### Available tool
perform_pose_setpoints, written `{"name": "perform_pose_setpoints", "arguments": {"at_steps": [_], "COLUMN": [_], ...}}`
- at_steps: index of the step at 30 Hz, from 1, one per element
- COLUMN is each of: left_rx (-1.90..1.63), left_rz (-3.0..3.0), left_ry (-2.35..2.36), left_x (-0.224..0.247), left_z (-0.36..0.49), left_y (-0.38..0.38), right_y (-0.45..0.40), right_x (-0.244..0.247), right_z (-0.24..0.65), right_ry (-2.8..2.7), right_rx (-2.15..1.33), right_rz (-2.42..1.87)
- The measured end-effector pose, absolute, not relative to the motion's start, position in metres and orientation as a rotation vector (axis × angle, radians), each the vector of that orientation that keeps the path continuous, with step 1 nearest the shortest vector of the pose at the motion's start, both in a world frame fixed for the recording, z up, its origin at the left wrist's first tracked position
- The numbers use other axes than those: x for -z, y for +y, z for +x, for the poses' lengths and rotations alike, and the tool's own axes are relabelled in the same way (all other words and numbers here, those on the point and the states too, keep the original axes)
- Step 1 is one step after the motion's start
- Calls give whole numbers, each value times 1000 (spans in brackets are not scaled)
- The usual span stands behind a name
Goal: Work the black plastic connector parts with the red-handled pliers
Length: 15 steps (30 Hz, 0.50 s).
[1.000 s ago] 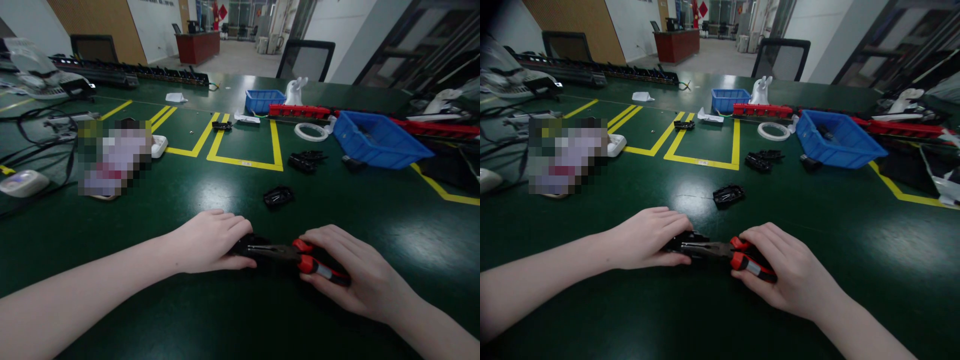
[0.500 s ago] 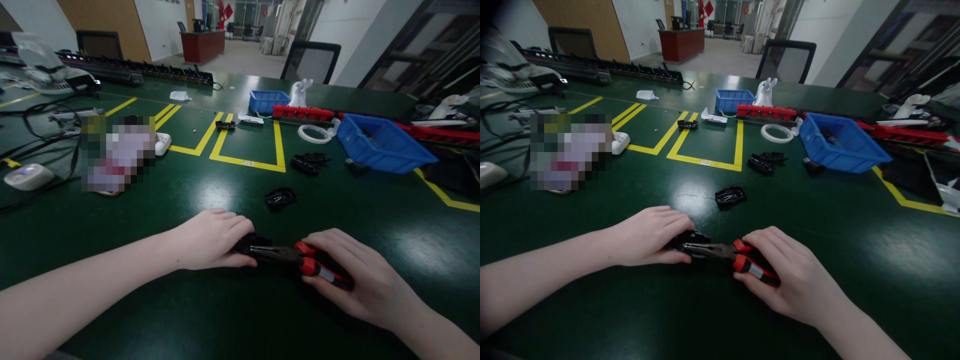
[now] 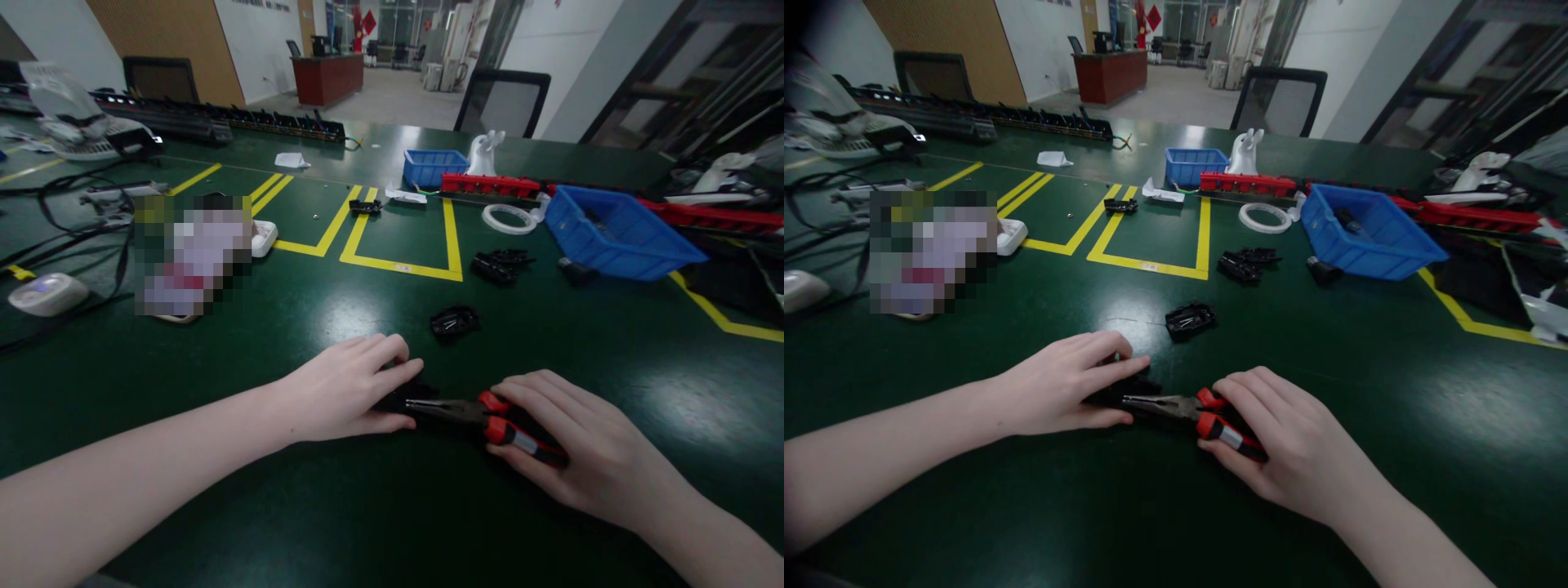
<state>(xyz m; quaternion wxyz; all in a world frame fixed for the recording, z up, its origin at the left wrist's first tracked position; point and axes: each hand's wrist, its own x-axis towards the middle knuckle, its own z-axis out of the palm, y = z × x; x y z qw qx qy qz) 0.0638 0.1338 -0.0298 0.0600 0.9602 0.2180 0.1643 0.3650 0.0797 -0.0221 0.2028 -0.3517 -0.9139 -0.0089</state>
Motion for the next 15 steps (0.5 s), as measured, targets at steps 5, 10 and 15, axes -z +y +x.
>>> {"name": "perform_pose_setpoints", "arguments": {"at_steps": [5,10,15], "left_rx": [-551,-569,-481], "left_rz": [2915,2738,2629], "left_ry": [624,635,655], "left_x": [29,30,28], "left_z": [63,62,62], "left_y": [134,134,131], "right_y": [80,80,80], "right_x": [25,22,23], "right_z": [366,366,368], "right_ry": [-2526,-2550,-2546], "right_rx": [-3,15,11], "right_rz": [-997,-987,-996]}}
